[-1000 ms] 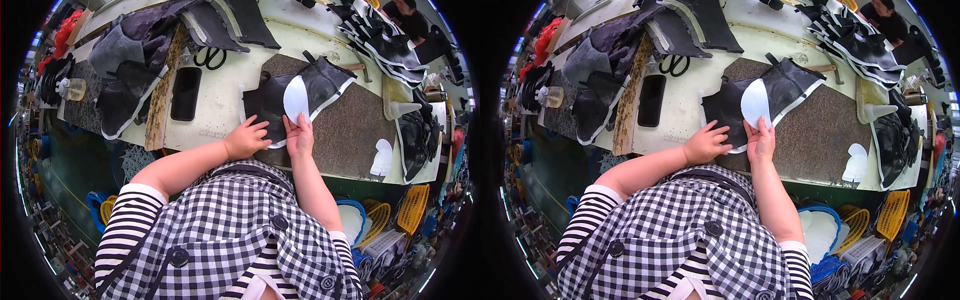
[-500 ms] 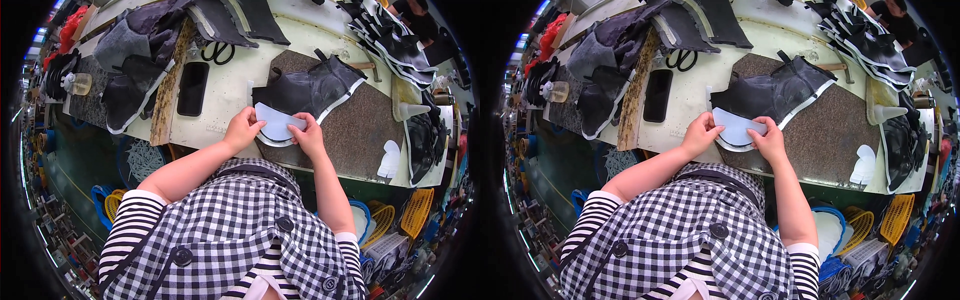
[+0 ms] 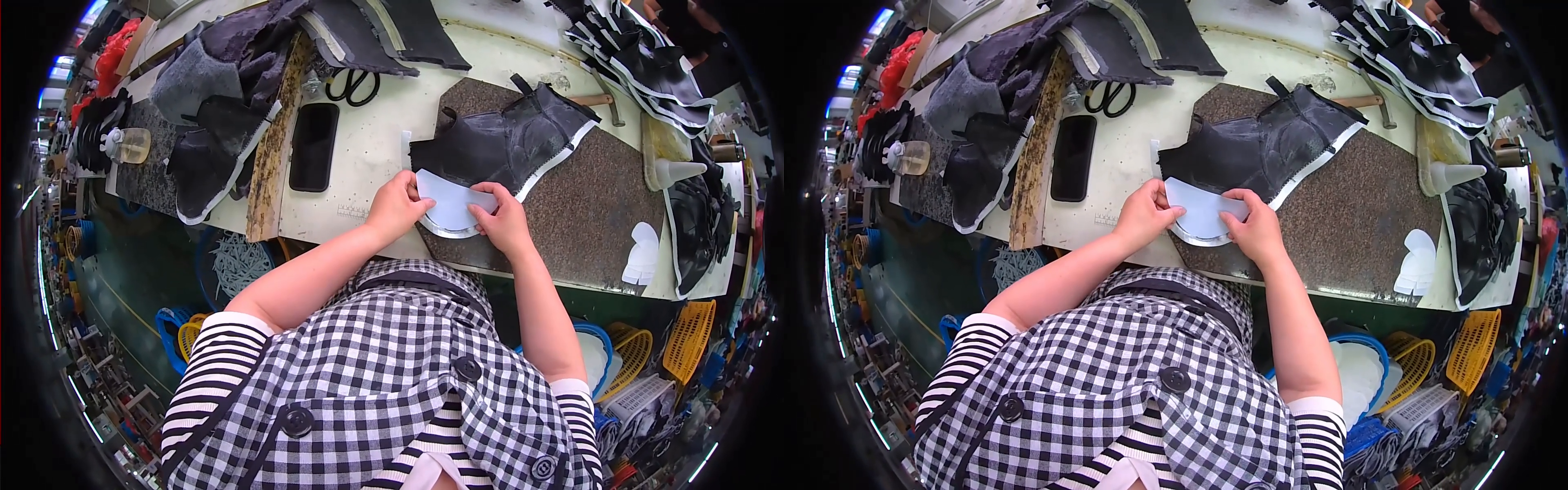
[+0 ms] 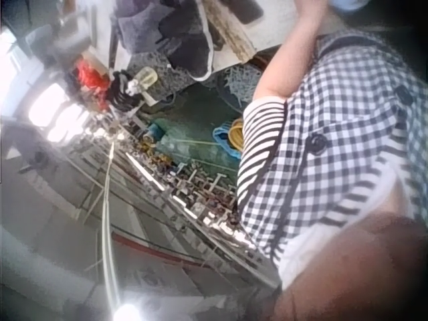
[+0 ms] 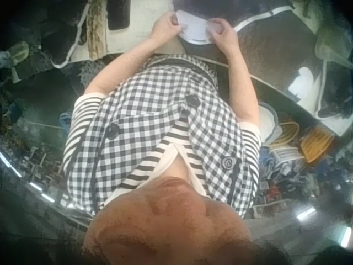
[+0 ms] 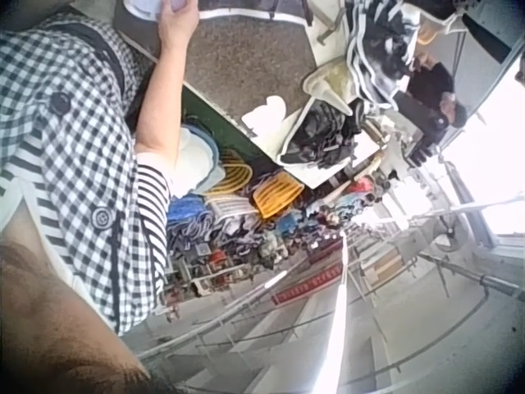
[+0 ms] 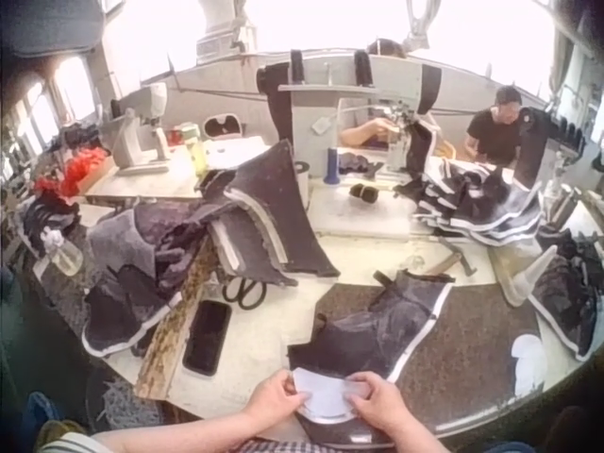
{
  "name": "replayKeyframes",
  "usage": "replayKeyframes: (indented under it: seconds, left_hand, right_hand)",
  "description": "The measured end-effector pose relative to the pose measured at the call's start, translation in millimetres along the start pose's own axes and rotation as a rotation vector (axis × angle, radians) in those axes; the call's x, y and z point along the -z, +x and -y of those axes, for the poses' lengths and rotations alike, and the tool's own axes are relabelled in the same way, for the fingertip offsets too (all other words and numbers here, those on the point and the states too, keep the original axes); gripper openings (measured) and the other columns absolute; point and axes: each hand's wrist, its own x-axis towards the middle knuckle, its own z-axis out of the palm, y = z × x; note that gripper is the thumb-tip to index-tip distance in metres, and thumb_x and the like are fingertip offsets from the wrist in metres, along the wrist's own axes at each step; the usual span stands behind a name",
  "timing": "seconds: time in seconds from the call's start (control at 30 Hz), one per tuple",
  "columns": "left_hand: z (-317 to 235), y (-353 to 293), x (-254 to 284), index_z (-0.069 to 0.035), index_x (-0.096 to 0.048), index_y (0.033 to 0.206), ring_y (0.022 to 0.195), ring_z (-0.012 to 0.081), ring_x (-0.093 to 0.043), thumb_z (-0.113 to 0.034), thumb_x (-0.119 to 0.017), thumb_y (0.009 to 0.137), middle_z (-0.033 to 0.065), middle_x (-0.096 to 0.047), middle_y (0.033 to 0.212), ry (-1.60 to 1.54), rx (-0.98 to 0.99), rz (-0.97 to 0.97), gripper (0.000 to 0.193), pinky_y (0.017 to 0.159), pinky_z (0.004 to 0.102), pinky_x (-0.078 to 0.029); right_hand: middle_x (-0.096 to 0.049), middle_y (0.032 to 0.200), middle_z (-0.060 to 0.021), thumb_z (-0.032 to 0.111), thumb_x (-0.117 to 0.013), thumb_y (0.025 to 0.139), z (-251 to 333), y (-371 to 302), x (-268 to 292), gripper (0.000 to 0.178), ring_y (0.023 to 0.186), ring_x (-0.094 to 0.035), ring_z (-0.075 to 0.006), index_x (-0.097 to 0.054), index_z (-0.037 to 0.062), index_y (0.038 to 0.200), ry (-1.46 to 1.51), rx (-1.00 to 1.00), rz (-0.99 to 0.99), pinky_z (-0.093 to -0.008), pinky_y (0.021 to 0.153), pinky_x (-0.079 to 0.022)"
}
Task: Manually assembling and folding components for shoe uppers in a factory.
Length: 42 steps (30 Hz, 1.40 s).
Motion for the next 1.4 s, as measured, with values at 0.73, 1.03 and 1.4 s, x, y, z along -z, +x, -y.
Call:
replayKeyframes:
  seconds: [0.73,1.03,1.4]
  left_hand:
    - [10.7,-21.0,-5.8,-0.009,-0.032,0.147,0.145,0.0323,-0.018,-0.056,-0.058,0.082,0.0092,-0.024,0.156,0.911,-0.885,0.375,0.084,0.115,0.0547,-0.012]
    - [-32.5,5.3,-18.6,-0.027,-0.060,0.122,0.115,0.0274,-0.047,-0.041,-0.064,0.083,0.0067,-0.054,0.122,0.866,-0.984,0.313,0.042,0.098,0.0476,-0.035]
    - [-28.5,92.2,-1.4,0.000,-0.054,0.104,0.051,0.0157,-0.059,-0.035,-0.040,0.102,0.0086,-0.060,0.070,-0.616,0.171,-0.083,0.039,0.044,0.0230,-0.045]
  right_hand:
    - [-0.064,0.085,-0.0055,0.006,-0.067,0.085,-6.9,-4.4,-1.4,0.029,0.067,-0.062,-0.0105,-0.058,0.0061,0.113,-0.248,0.271,-0.057,-0.0245,0.060,-0.051]
    - [-0.064,0.085,-0.0048,0.002,-0.049,0.095,-33.7,-1.2,39.3,0.018,0.072,-0.061,-0.0111,-0.060,0.0027,0.109,0.065,0.312,-0.483,-0.0243,0.065,-0.050]
    - [-0.066,0.087,-0.0084,0.006,-0.056,0.092,-35.5,-8.6,16.8,0.022,0.072,-0.066,-0.0148,-0.056,0.0045,0.113,0.657,0.096,-0.006,-0.0247,0.061,-0.052]
